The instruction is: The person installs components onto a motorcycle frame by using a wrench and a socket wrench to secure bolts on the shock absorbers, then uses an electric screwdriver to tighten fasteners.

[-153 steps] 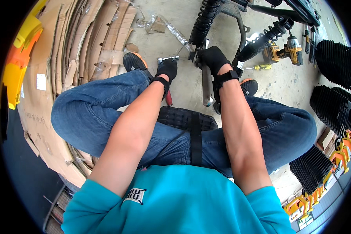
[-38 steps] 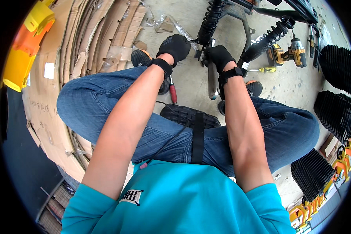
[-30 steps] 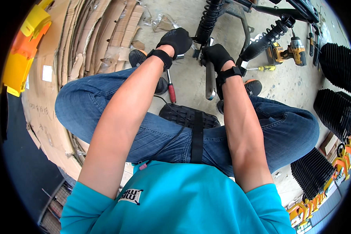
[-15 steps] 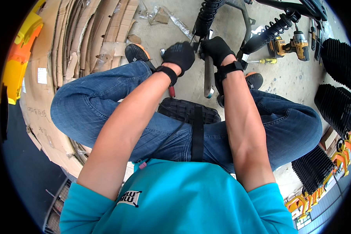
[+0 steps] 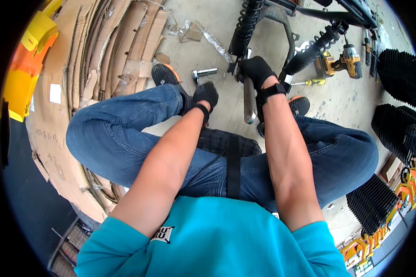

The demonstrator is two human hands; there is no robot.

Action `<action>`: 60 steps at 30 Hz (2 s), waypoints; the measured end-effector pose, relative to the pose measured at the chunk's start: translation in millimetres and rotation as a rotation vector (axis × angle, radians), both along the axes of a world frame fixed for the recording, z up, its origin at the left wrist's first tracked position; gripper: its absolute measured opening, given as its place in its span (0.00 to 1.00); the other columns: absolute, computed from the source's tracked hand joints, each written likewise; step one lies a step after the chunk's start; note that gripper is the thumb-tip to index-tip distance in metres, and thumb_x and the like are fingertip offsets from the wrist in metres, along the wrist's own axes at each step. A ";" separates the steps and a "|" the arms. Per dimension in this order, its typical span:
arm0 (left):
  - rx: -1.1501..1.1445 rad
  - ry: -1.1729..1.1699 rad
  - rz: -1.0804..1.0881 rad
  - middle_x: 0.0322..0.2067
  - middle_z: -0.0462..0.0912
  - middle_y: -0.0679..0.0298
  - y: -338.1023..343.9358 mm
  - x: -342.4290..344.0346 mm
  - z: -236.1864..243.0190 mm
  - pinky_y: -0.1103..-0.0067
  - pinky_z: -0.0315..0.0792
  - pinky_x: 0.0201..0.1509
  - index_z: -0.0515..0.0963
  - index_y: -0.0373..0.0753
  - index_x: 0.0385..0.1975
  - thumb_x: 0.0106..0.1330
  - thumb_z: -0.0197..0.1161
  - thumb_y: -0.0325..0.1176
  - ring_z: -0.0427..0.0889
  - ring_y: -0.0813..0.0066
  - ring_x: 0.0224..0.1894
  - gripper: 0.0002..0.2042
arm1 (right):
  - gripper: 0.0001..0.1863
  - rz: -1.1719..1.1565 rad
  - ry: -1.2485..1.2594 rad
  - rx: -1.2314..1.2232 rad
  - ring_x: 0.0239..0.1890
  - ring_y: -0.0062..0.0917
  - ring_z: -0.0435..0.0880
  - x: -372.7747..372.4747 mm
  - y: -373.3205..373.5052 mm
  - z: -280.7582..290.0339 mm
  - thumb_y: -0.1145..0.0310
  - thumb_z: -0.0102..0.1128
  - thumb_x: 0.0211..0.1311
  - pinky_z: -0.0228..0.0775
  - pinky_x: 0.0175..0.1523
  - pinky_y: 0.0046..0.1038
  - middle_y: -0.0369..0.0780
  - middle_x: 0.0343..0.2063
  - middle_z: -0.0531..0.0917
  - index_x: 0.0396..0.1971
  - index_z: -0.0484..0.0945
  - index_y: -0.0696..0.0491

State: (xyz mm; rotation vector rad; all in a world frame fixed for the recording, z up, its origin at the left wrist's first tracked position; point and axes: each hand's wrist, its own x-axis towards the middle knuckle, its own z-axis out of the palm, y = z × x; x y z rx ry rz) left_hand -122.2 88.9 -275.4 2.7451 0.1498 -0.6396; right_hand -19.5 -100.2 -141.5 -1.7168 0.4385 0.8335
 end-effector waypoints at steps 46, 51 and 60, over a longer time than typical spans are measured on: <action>-0.173 0.166 -0.124 0.43 0.80 0.48 -37.8 161.2 204.2 0.68 0.72 0.50 0.81 0.36 0.40 0.57 0.54 0.37 0.80 0.51 0.47 0.16 | 0.14 -0.022 0.047 0.004 0.16 0.27 0.78 -1.8 4.7 16.8 0.67 0.51 0.57 0.68 0.24 0.29 0.43 0.15 0.79 0.19 0.77 0.61; -0.109 0.125 -0.276 0.44 0.80 0.51 -39.1 187.7 188.9 0.69 0.71 0.52 0.81 0.38 0.40 0.56 0.56 0.39 0.79 0.53 0.48 0.16 | 0.13 -0.033 0.030 0.043 0.17 0.27 0.78 -3.0 2.8 12.6 0.68 0.51 0.54 0.68 0.24 0.28 0.43 0.15 0.79 0.19 0.78 0.61; -0.109 0.001 -0.193 0.42 0.80 0.48 -44.3 192.1 190.6 0.67 0.72 0.51 0.81 0.37 0.39 0.56 0.56 0.38 0.79 0.50 0.47 0.16 | 0.12 0.036 -0.016 0.009 0.17 0.28 0.79 -2.3 -1.2 9.0 0.68 0.52 0.51 0.69 0.24 0.29 0.43 0.14 0.79 0.17 0.78 0.60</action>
